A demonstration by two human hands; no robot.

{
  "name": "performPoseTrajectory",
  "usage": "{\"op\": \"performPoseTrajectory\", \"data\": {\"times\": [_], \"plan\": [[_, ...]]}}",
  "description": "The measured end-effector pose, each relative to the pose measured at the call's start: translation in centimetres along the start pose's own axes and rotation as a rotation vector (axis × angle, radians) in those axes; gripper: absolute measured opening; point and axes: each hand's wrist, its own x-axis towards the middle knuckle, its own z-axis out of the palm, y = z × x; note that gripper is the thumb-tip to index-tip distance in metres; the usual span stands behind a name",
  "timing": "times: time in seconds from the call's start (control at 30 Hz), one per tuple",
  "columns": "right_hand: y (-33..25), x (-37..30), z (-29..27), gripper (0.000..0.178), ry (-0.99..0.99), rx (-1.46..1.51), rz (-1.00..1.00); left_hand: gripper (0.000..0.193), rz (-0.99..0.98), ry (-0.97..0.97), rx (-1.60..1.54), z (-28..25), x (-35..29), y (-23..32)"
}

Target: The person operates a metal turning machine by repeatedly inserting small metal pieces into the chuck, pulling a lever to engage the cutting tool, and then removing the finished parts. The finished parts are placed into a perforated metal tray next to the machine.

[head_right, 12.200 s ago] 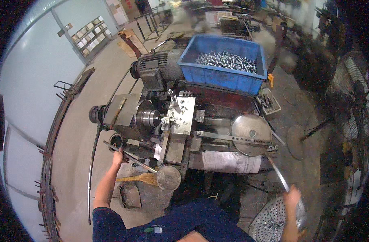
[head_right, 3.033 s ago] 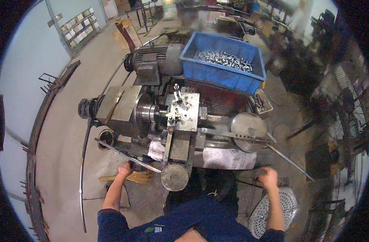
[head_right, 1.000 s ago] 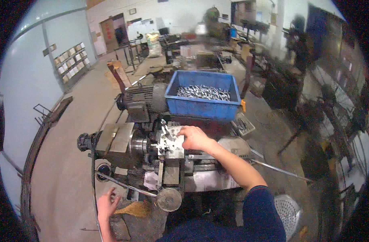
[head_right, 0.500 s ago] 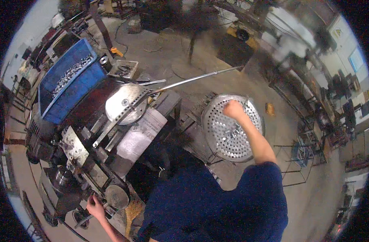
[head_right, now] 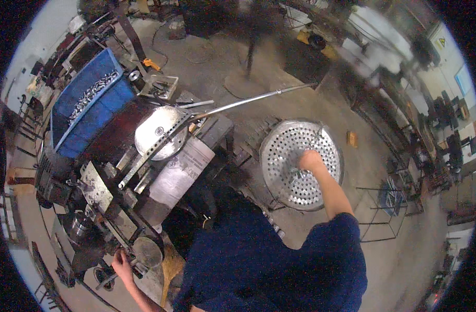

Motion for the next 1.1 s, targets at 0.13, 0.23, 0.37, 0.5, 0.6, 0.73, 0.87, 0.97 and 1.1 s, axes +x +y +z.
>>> {"op": "performPoseTrajectory", "data": {"times": [0.13,0.23,0.37,0.5,0.6,0.73,0.87,0.97,1.1], "plan": [[-5.3,2.3,-3.4,0.026,-0.024,0.341,-0.339,0.031,0.028,-0.111,0.024,-4.9,-2.1,6.6],[-16.3,-0.6,-9.4,0.032,-0.164,0.881,-0.816,0.026,-0.03,-0.007,-0.424,-6.1,-2.8,10.3],[-30.0,-7.1,-13.4,0.041,-0.327,1.033,-1.363,0.027,-0.025,-0.277,-0.631,-4.0,0.1,17.6],[-39.4,-14.3,-17.0,0.04,-0.317,1.165,-1.812,0.044,0.092,-0.546,-1.186,-0.2,-0.3,16.8],[-41.0,-15.6,-16.7,0.039,-0.208,1.067,-1.845,0.04,-0.036,-0.541,-1.575,-0.5,-1.5,16.9],[-41.4,-18.0,-18.0,0.039,-0.066,0.918,-1.88,0.033,0.067,-0.283,-1.183,-2.0,-1.4,15.7],[-42.3,-18.2,-18.4,0.039,-0.001,0.731,-1.943,0.025,0.031,-0.213,-1.025,-2.4,-0.9,14.7],[-43.3,-18.4,-18.9,0.037,-0.002,0.631,-1.999,0.03,0.053,-0.229,-1.01,-3.2,-0.5,14.2],[-45.0,-19.4,-19.7,0.033,-0.04,0.561,-2.069,0.033,-0.016,-0.18,-0.993,-3.8,-0.8,13.1]]}}
